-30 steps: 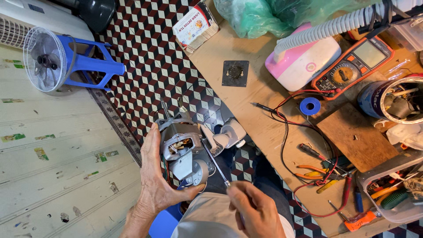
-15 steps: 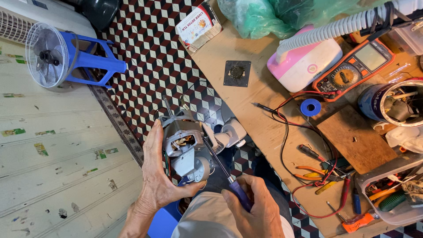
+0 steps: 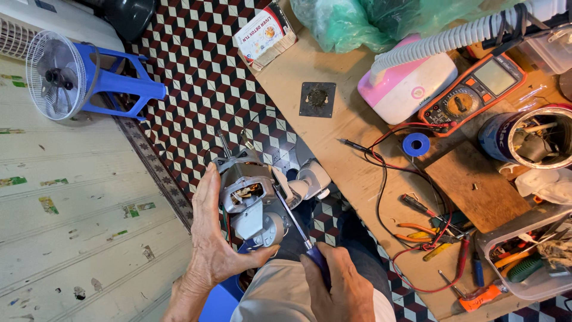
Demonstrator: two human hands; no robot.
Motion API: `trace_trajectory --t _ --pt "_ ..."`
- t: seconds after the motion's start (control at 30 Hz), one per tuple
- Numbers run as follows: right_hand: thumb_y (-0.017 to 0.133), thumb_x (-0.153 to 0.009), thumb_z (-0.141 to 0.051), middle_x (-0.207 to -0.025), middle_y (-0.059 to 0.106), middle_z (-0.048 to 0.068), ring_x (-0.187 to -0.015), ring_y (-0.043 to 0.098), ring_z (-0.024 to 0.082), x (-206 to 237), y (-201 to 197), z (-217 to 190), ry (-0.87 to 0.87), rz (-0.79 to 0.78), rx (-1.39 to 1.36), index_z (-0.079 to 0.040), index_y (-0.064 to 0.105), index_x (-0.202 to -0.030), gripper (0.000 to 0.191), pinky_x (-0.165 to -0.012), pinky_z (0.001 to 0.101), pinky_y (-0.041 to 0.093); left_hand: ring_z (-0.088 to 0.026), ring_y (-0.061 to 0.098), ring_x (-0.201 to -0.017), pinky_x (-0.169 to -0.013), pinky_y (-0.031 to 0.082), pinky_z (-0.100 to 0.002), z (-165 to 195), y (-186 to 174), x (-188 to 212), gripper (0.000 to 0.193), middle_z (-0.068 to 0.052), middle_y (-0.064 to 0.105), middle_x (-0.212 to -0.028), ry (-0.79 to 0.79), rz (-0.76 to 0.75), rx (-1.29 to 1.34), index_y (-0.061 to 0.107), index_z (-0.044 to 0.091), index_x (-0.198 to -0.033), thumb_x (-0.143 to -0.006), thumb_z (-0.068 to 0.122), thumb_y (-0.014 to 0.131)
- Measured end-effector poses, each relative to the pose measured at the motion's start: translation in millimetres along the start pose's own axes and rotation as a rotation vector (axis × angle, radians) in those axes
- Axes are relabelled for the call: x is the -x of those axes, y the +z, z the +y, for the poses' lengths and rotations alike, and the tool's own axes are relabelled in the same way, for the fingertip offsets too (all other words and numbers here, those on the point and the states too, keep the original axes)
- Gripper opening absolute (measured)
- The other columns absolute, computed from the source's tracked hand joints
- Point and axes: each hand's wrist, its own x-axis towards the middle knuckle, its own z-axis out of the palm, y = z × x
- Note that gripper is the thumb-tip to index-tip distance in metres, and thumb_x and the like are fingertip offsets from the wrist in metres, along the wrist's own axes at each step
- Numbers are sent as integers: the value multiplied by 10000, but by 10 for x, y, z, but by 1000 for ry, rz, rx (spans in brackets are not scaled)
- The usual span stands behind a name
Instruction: The person works on a disassembled fan motor assembly at a cluttered workbench. They use a screwdriver to adjust internal components, then switch to a cordless drill to tighten screws. The person also handles small parts and wires while reassembling the motor housing.
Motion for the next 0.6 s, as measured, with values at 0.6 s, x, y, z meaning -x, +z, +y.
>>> trace_trajectory --t 0.6 --pt "658 -920 -269 -667 667 98 -352 453 106 -435 -312 -392 778 -396 -584 -16 734 -1233 411 -318 268 323 -437 308 -1506 -1222 320 -519 29 -48 -60 1374 -287 287 -1609 -28 24 47 240 -33 -1557 -487 459 948"
